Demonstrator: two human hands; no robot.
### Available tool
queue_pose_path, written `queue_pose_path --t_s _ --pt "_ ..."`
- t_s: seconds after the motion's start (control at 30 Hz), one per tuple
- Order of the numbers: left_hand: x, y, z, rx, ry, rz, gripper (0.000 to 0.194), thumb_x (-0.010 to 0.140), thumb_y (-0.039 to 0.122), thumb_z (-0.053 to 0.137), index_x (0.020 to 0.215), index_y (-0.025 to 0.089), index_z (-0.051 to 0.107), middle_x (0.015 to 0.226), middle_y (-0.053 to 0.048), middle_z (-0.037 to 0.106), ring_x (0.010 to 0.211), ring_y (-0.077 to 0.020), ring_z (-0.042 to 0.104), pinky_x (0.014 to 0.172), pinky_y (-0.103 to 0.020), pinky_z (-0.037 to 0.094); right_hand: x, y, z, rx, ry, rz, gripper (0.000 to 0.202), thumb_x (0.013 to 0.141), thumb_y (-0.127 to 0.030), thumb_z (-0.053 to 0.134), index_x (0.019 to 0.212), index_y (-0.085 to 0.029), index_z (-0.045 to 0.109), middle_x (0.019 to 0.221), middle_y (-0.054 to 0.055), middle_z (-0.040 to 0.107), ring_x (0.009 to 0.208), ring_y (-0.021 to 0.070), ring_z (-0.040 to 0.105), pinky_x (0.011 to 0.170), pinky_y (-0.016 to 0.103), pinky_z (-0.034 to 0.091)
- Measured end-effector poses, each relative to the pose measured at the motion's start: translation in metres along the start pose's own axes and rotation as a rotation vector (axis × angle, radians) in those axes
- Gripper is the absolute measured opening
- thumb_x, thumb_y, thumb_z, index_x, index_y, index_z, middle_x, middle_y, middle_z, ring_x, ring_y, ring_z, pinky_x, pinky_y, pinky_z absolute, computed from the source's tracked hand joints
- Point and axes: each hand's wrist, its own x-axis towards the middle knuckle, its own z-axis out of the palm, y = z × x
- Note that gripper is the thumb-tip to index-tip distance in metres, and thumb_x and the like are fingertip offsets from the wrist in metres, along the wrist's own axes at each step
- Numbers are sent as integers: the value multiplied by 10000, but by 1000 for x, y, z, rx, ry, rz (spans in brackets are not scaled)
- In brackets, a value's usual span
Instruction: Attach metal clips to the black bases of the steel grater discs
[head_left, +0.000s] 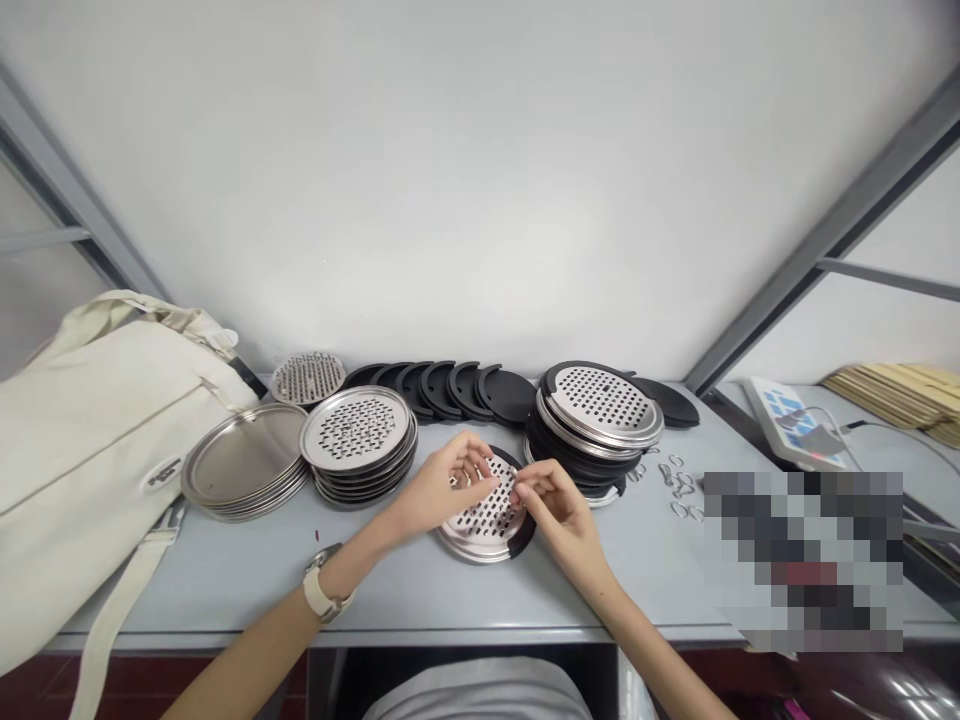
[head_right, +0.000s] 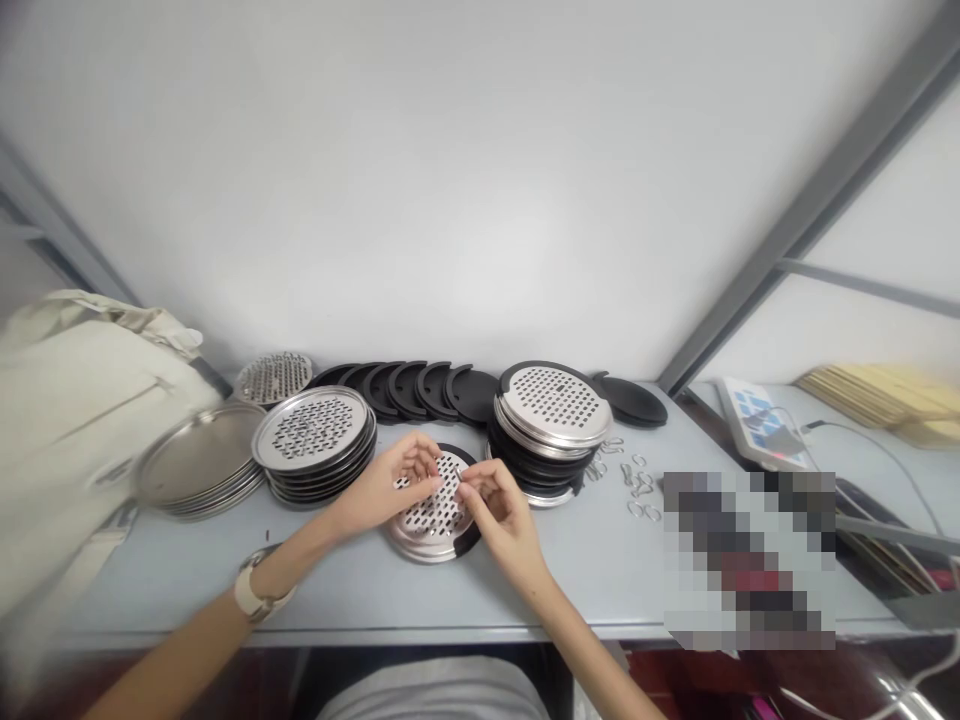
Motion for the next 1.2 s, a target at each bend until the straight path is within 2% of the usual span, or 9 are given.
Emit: queue_pose_path --t_s 0.07,0.17,0.23,0.4,0.57,0.73,0.97,1.1,1.2 --pt "-10 2 1 222 -24 68 544 799 384 714 1276 224 508 1172 -89 609 1096 -248 567 952 -381 444 -1 0 -6 -36 60 -36 220 891 -441 624 931 -230 574 751 13 585 694 166 586 644 279 514" --pt "-31 -4 5 641 -244 232 1002 694 547 775 1504 232 278 1529 -168 319 1393 -370 303 1120 -515 283 -7 2 -18 -74 100 -40 171 899 -392 630 926 -229 586 755 14 594 719 165 595 676 273 505" --pt "-45 -11 9 827 -353 261 1018 720 624 724 1524 224 244 1575 -200 198 1435 -397 202 1133 -561 235 -15 6 -26 -96 97 -19 154 907 -381 623 925 -231 591 747 14 603 718 167 600 680 273 503" --pt "-74 -21 20 1078 -294 311 1101 693 689 707 1537 198 199 1571 -231 170 1420 -420 231 1125 -548 278 -26 11 -38 -135 35 55 189 904 -413 617 910 -225 595 712 14 616 649 164 588 634 275 491" --pt "-98 -23 34 1270 -234 445 808 828 542 674 1480 204 336 1473 -250 392 1368 -373 374 1064 -489 397 -21 10 -39 -133 55 75 230 886 -449 630 896 -222 598 702 12 612 646 165 583 629 277 482" --pt "-110 -27 40 1251 -129 591 656 835 427 689 1406 207 452 1394 -248 496 1293 -380 476 991 -471 472 -19 9 -39 -107 53 77 255 878 -467 633 887 -215 597 695 12 608 628 160 569 616 281 477" --pt "-93 -19 30 1075 -28 706 556 841 274 641 1378 193 522 1268 -178 628 1228 -352 553 994 -466 493 -17 9 -43 -83 56 90 247 887 -451 629 899 -207 595 709 13 612 628 152 562 623 279 472" --pt "-78 -12 21 787 90 560 393 852 254 646 1244 220 651 1180 -102 690 1112 -284 647 986 -370 512 -16 8 -47 -70 101 97 236 891 -440 628 897 -209 582 719 12 608 636 149 550 635 277 465" --pt "-62 -1 14 548 258 314 228 803 302 710 1012 220 749 931 -73 748 830 -242 711 807 -301 557 -17 11 -48 -72 106 88 243 901 -452 608 923 -212 569 716 13 597 641 157 542 632 285 464"
